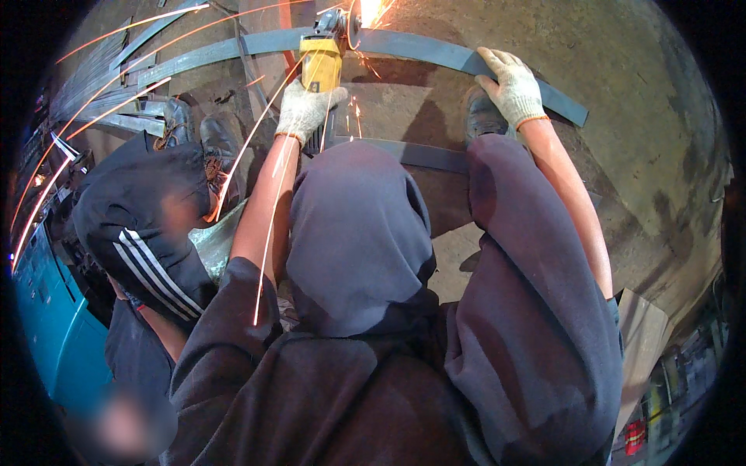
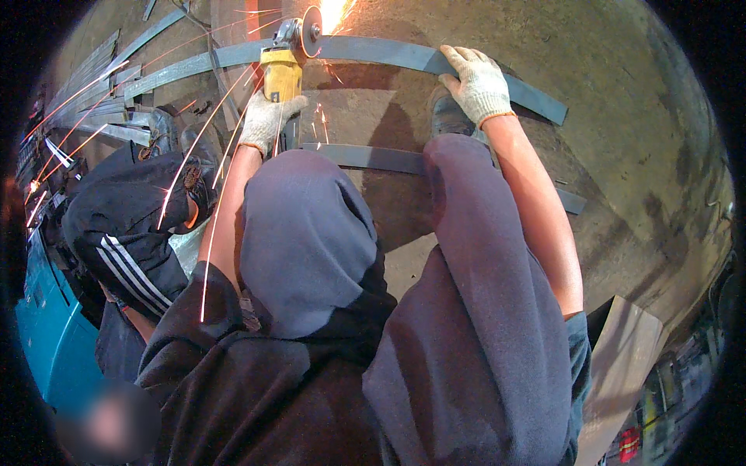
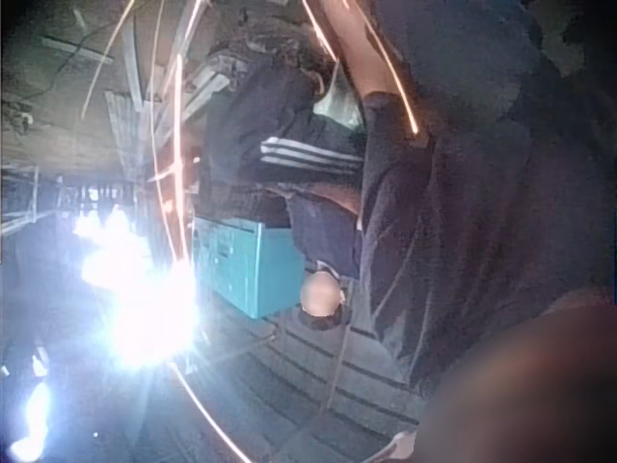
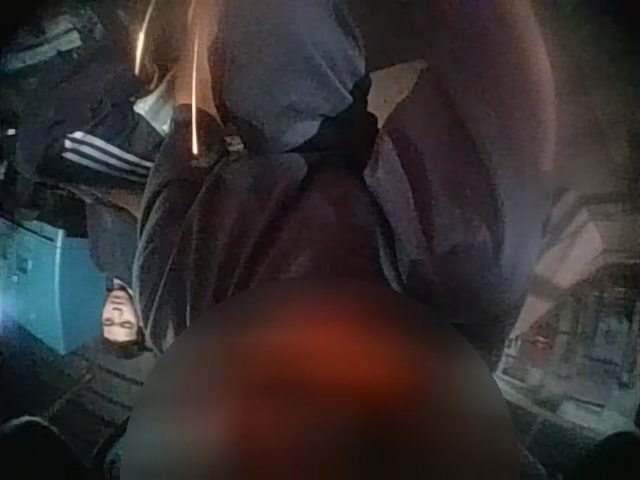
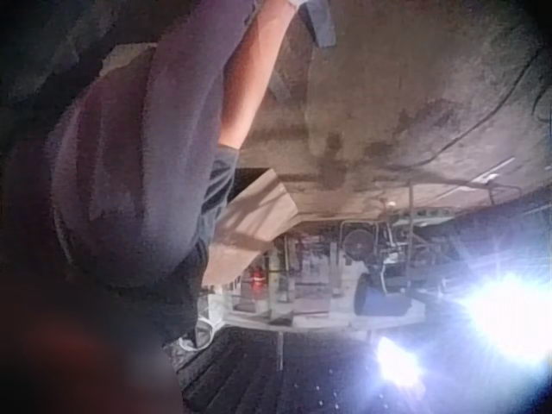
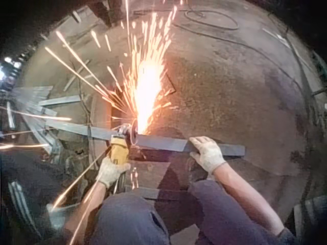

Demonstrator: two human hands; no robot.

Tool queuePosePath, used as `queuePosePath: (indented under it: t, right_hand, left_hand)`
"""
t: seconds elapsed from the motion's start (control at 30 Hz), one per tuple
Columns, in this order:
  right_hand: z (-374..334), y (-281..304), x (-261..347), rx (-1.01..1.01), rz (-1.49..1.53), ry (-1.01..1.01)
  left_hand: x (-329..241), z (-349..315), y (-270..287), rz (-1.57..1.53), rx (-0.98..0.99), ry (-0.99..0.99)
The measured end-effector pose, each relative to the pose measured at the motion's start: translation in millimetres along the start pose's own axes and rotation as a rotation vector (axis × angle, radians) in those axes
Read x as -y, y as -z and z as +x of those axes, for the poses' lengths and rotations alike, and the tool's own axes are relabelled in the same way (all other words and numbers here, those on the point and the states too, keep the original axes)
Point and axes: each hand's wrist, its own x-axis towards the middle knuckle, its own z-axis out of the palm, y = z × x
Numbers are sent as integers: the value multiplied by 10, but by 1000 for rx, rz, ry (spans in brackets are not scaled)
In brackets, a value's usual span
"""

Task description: The person measures a metal bar with a tape measure, then uses an angle grinder to cut the bar while seated on the floor. The cut piece is separated and set aside.

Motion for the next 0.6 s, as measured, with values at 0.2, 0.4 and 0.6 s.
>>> queuePosePath:
  t: [0.2, 0.4, 0.6]
  right_hand:
    - [9, 16, 8, 23, 14, -12]
    - [-16, -2, -2, 11, -6, -15]
    - [-3, 18, 18, -1, 4, -4]
  left_hand:
    - [39, 34, 2, 44, -2, -52]
    - [-252, -165, 27, 61, 9, 1]
    - [-75, -133, 45, 120, -21, 7]
